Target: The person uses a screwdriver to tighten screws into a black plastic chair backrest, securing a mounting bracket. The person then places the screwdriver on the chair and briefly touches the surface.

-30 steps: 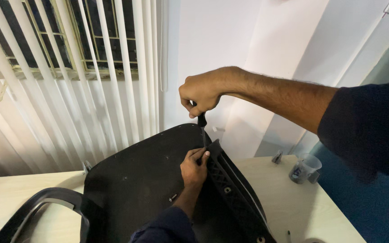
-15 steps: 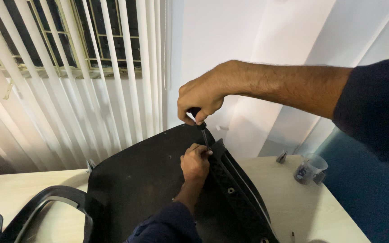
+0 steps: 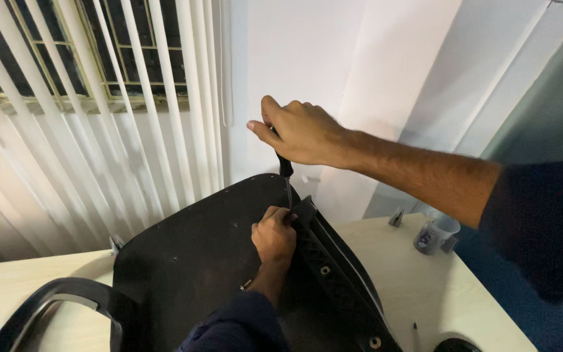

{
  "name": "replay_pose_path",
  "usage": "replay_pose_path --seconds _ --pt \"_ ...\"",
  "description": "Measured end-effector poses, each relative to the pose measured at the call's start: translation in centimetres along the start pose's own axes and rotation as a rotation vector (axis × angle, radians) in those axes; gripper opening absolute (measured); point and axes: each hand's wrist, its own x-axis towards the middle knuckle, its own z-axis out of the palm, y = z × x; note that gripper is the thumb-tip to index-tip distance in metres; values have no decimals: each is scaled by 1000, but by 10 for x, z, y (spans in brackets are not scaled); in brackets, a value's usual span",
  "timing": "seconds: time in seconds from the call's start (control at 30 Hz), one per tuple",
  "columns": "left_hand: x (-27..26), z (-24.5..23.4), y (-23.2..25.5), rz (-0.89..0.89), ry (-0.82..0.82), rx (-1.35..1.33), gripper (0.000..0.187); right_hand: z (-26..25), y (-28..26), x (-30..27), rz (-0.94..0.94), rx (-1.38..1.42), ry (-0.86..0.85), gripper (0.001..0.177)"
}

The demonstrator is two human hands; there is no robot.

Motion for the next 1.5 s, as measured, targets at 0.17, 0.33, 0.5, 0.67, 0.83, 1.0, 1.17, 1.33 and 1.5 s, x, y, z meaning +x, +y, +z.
replay_pose_path --seconds 0.17,0.33,0.5,0.67,0.83,1.0,1.17,1.33,1.5 --pt "-2 0 1 -10 -14 15 15 -18 -6 13 194 -221 -299 53" --pt "-4 -1 3 -13 -6 35 19 -33 -6 18 -7 -37 -432 37" --pt "0 -10 6 -54 -68 53 22 -41 -6 27 -62 -38 -590 28" --pt "3 -19 13 -140 -141 81 25 -36 -13 35 -224 -28 -640 24" --pt "5 -27 18 -179 -153 71 27 -17 -21 18 -213 196 -443 40" --pt "9 -26 19 -172 -173 64 27 7 -22 -10 -24 321 -242 34" --pt "2 -47 15 94 -158 20 22 3 -6 -35 16 404 90 33" --pt "-33 -110 -11 -117 -463 -50 20 10 10 -85 320 692 55 30" --pt "-87 -180 -48 -21 -641 301 18 37 -12 -154 324 904 -353 33"
